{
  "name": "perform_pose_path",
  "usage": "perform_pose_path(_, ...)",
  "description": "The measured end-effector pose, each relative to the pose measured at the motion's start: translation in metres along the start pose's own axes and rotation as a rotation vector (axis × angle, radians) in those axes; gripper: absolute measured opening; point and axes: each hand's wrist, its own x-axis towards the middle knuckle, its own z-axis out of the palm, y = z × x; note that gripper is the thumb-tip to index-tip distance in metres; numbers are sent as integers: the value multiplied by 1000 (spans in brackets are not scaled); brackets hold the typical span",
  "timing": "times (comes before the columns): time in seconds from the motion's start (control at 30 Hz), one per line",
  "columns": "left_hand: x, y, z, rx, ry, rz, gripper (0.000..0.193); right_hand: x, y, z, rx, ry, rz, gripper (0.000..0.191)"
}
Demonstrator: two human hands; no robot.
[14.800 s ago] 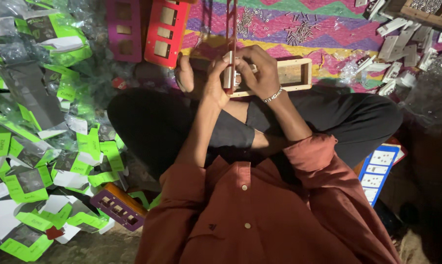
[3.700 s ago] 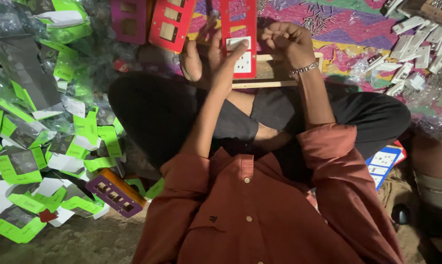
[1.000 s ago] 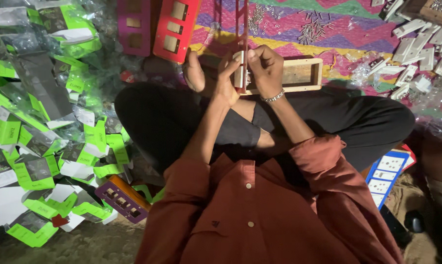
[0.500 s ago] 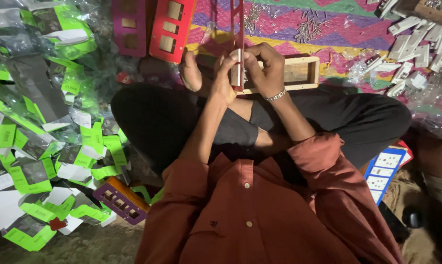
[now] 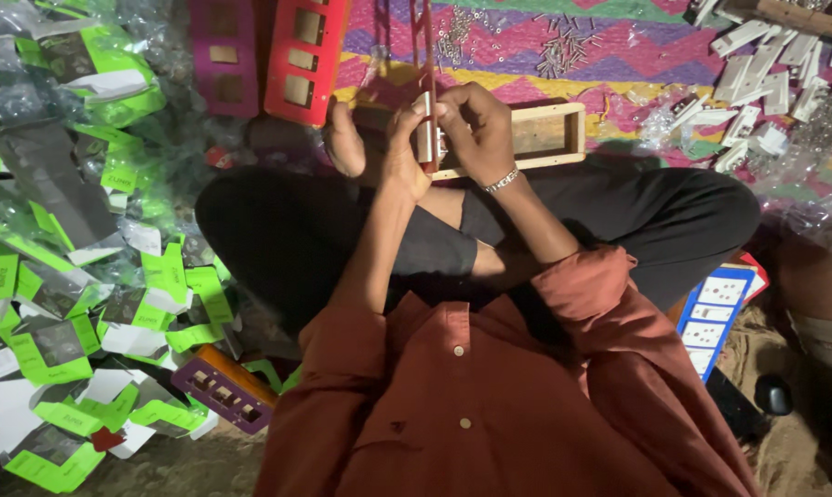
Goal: The person sits on the floor and assembles small white electrical components into red plastic frames. They pick up the components and fasteners, insert them into the frame slots, and secure them by hand.
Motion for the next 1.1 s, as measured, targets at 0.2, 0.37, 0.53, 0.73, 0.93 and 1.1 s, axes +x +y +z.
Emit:
perform_pose_path(0.2, -1, 2, 1, -3, 16, -34, 37, 4, -2, -9, -101, -55, -154, 10)
perform_pose_path(0.37, -1, 2, 1, 8, 6, -32, 39, 5, -3, -6, -125, -9, -56, 11)
perform_pose_path(0.53, -1, 0, 0, 6, 15, -27, 41, 4, -4, -8, -341, -27, -298, 5)
perform_pose_path(0.73, -1, 3, 2, -11, 28, -49, 40, 8, -9, -9, -274, -51, -277, 8)
perform_pose_path(0.93, -2, 6, 7, -24, 10, -54, 43, 6, 0, -9, -64, -80, -74, 5)
perform_pose_path(1.1, -2, 9, 11, -83, 56, 35, 38, 25, 26, -34, -164, -80, -84, 6)
